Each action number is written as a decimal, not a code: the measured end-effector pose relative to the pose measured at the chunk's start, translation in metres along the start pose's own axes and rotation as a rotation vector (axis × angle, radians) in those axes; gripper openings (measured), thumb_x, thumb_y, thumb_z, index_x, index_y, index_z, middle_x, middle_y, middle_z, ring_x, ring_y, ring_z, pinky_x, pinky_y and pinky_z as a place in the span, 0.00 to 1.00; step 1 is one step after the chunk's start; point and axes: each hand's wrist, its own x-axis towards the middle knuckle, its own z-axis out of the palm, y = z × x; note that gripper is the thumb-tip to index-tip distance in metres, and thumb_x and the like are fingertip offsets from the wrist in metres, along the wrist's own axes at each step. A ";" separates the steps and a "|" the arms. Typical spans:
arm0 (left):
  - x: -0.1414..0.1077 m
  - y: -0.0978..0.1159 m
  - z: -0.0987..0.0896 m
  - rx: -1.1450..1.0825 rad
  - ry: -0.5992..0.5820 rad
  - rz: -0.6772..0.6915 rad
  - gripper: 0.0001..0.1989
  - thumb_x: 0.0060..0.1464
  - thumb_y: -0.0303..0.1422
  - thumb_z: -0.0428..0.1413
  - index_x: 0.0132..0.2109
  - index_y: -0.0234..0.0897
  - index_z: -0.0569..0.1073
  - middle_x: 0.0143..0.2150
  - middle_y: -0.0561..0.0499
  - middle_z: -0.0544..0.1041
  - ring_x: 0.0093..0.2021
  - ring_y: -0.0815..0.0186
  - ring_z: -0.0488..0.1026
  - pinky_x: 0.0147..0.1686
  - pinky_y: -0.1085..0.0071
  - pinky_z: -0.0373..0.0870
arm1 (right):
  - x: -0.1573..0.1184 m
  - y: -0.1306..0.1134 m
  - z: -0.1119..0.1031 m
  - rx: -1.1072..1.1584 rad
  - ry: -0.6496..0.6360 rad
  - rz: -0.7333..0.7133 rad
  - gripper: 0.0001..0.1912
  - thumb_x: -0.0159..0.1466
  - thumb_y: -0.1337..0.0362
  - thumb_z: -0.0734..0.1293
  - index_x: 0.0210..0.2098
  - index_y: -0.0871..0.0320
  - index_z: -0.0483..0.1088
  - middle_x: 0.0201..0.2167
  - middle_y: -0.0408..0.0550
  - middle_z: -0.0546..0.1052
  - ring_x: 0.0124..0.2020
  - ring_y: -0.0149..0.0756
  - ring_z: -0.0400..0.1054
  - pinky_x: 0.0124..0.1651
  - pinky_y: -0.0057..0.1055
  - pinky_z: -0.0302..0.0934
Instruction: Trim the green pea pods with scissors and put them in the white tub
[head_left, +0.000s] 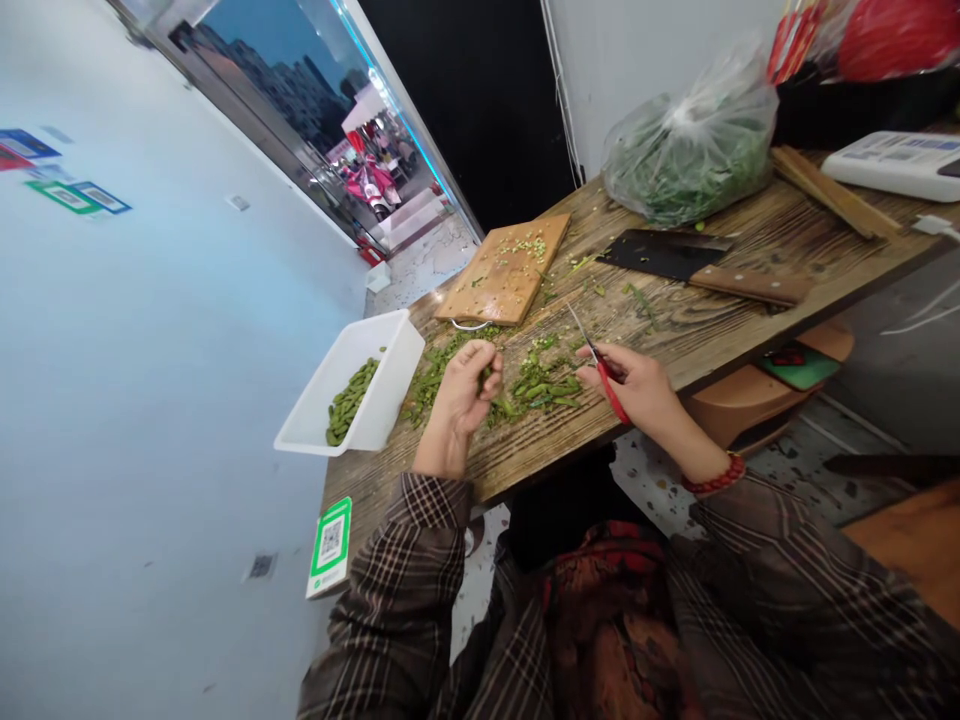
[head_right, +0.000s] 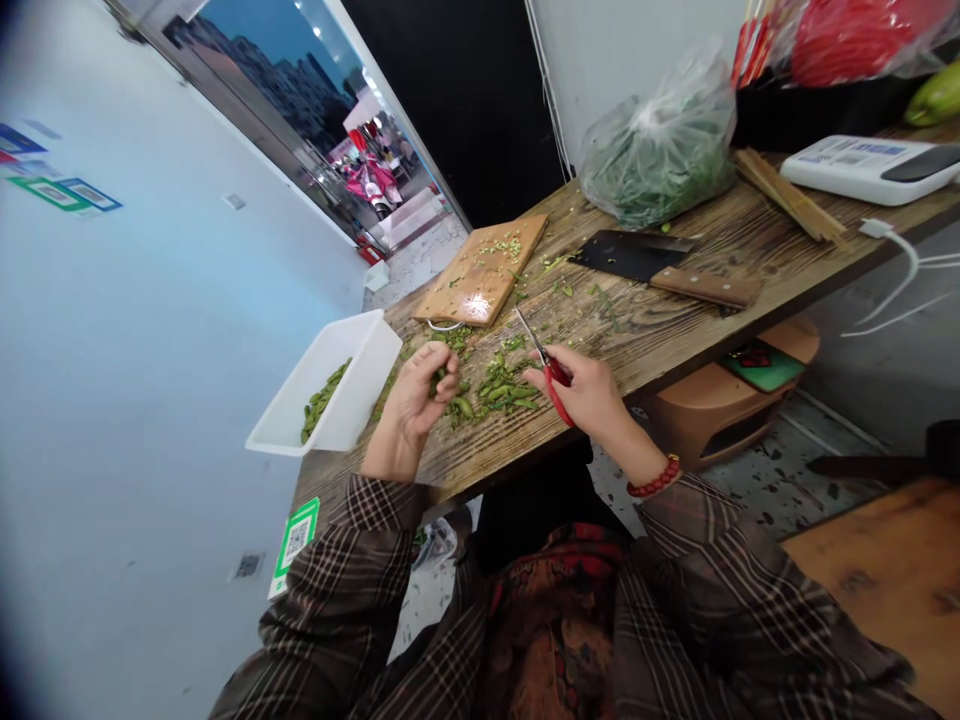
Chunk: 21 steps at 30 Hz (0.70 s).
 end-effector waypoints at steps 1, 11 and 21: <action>0.000 -0.004 0.000 0.097 -0.030 -0.001 0.13 0.46 0.37 0.62 0.31 0.36 0.65 0.23 0.59 0.65 0.15 0.80 0.54 0.15 0.79 0.42 | 0.001 0.001 0.000 0.013 0.001 0.003 0.21 0.59 0.51 0.67 0.45 0.58 0.74 0.23 0.41 0.70 0.24 0.30 0.62 0.28 0.27 0.58; -0.016 -0.011 -0.007 0.896 -0.221 0.209 0.07 0.51 0.31 0.53 0.31 0.35 0.74 0.25 0.53 0.72 0.26 0.70 0.66 0.28 0.75 0.58 | -0.002 -0.004 -0.005 0.073 -0.005 0.035 0.20 0.59 0.51 0.67 0.44 0.58 0.73 0.22 0.40 0.67 0.22 0.29 0.60 0.26 0.27 0.56; -0.090 -0.018 -0.053 1.062 -0.124 0.122 0.08 0.51 0.36 0.58 0.29 0.35 0.74 0.26 0.52 0.73 0.28 0.69 0.66 0.30 0.75 0.59 | -0.007 -0.015 -0.011 0.124 -0.002 0.124 0.19 0.58 0.52 0.69 0.43 0.57 0.73 0.19 0.38 0.65 0.18 0.25 0.56 0.20 0.25 0.52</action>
